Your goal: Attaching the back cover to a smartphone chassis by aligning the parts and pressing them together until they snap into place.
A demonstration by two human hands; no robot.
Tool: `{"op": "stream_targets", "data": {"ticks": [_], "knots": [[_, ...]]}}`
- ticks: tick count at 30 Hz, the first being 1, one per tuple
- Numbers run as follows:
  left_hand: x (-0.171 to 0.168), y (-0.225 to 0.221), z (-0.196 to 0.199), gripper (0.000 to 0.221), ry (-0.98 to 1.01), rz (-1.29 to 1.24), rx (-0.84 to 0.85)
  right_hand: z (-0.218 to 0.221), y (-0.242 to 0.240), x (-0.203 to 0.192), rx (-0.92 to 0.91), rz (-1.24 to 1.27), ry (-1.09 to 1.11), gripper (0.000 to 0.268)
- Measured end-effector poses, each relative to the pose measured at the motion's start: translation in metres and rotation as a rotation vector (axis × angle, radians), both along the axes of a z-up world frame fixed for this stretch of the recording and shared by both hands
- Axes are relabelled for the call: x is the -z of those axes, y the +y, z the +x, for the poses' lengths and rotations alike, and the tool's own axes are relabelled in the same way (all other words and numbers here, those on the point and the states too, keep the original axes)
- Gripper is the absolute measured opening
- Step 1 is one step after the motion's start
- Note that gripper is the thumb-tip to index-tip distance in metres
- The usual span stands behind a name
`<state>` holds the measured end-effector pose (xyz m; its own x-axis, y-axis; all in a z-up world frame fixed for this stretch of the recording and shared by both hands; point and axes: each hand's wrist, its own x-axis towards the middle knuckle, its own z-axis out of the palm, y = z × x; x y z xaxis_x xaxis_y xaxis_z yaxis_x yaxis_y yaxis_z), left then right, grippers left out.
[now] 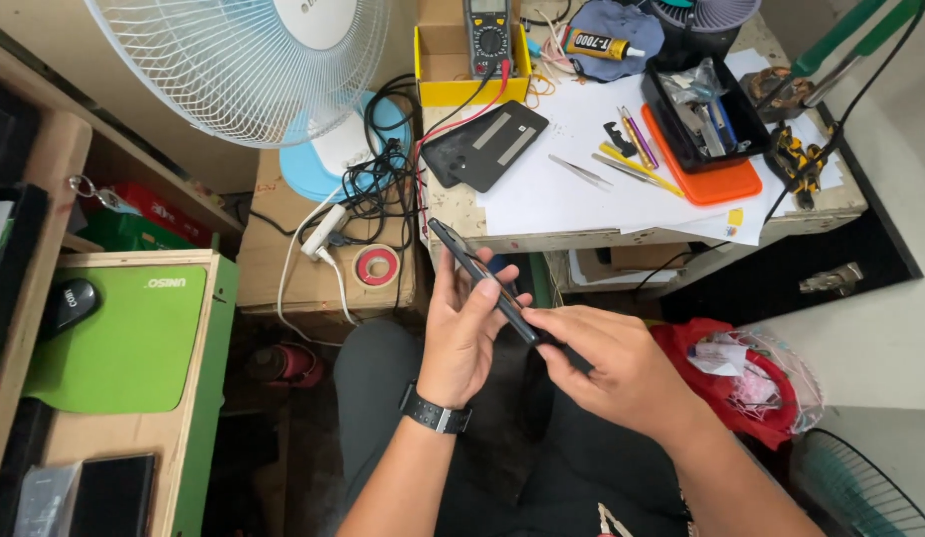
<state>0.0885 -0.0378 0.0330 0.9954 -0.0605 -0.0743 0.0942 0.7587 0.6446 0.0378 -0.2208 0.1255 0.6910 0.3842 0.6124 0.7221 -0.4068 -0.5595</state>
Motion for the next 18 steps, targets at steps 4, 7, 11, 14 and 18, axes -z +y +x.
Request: {"op": "stream_targets", "data": {"ticks": [4,7,11,14,18], "knots": [[-0.008,0.0,-0.002,0.111,0.002,0.02,-0.016,0.0,0.003,0.003,0.035,-0.048,-0.077,0.035],[-0.005,0.0,-0.002,0.11,-0.011,0.004,-0.011,0.0,0.005,0.009,0.074,-0.057,-0.122,0.033],[-0.004,0.0,-0.003,0.11,-0.019,-0.01,-0.014,-0.001,0.012,0.015,0.119,-0.062,-0.176,0.031],[-0.005,0.0,-0.006,0.113,-0.029,-0.022,-0.013,0.0,0.016,0.022,0.176,-0.082,-0.237,0.03],[0.008,0.001,-0.006,0.125,-0.095,0.002,0.008,0.002,0.017,0.027,0.235,-0.078,-0.286,0.033]]}}
